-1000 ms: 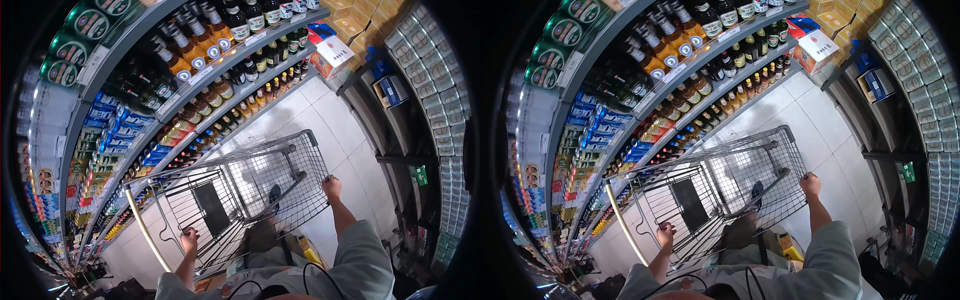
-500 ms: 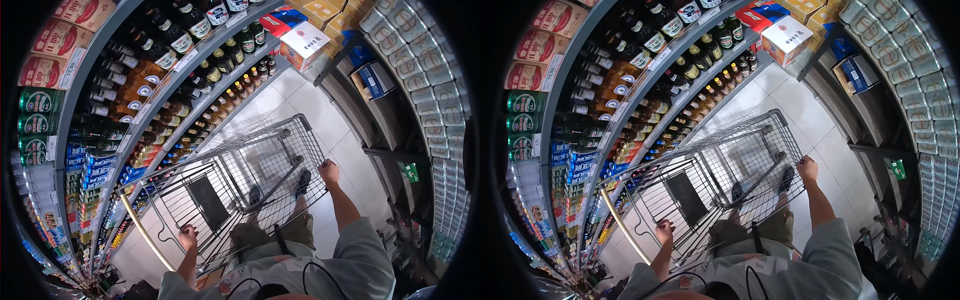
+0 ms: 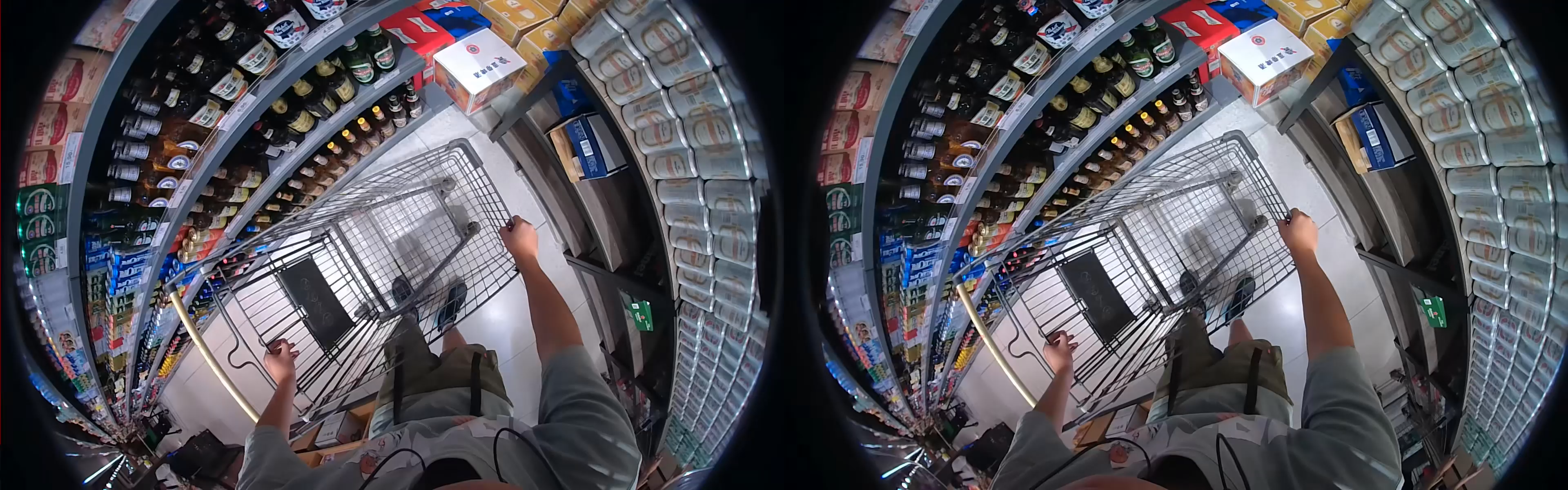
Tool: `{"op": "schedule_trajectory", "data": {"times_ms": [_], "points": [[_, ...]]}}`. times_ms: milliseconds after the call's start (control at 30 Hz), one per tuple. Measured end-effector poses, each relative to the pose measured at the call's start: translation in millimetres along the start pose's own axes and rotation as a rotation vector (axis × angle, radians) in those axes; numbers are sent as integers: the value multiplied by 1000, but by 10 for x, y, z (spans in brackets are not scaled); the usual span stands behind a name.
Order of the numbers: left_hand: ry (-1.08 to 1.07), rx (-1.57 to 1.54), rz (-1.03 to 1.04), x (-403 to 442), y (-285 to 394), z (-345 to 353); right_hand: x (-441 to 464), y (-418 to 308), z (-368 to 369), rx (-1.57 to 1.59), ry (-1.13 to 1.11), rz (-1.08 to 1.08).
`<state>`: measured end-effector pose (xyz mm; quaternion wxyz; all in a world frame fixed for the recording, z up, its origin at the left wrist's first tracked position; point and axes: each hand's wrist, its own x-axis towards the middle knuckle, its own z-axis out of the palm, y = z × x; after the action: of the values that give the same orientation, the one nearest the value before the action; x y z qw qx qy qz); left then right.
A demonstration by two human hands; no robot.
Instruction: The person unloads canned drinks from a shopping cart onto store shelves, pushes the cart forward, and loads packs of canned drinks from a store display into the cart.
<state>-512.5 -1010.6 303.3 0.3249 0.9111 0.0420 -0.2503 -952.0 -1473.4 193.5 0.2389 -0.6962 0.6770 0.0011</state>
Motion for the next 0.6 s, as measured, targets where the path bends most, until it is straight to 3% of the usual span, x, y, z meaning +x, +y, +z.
{"op": "schedule_trajectory", "data": {"times_ms": [600], "points": [[84,-196,-148,-798,685,1288,1740,103,-807,-61,-54,-119]]}}
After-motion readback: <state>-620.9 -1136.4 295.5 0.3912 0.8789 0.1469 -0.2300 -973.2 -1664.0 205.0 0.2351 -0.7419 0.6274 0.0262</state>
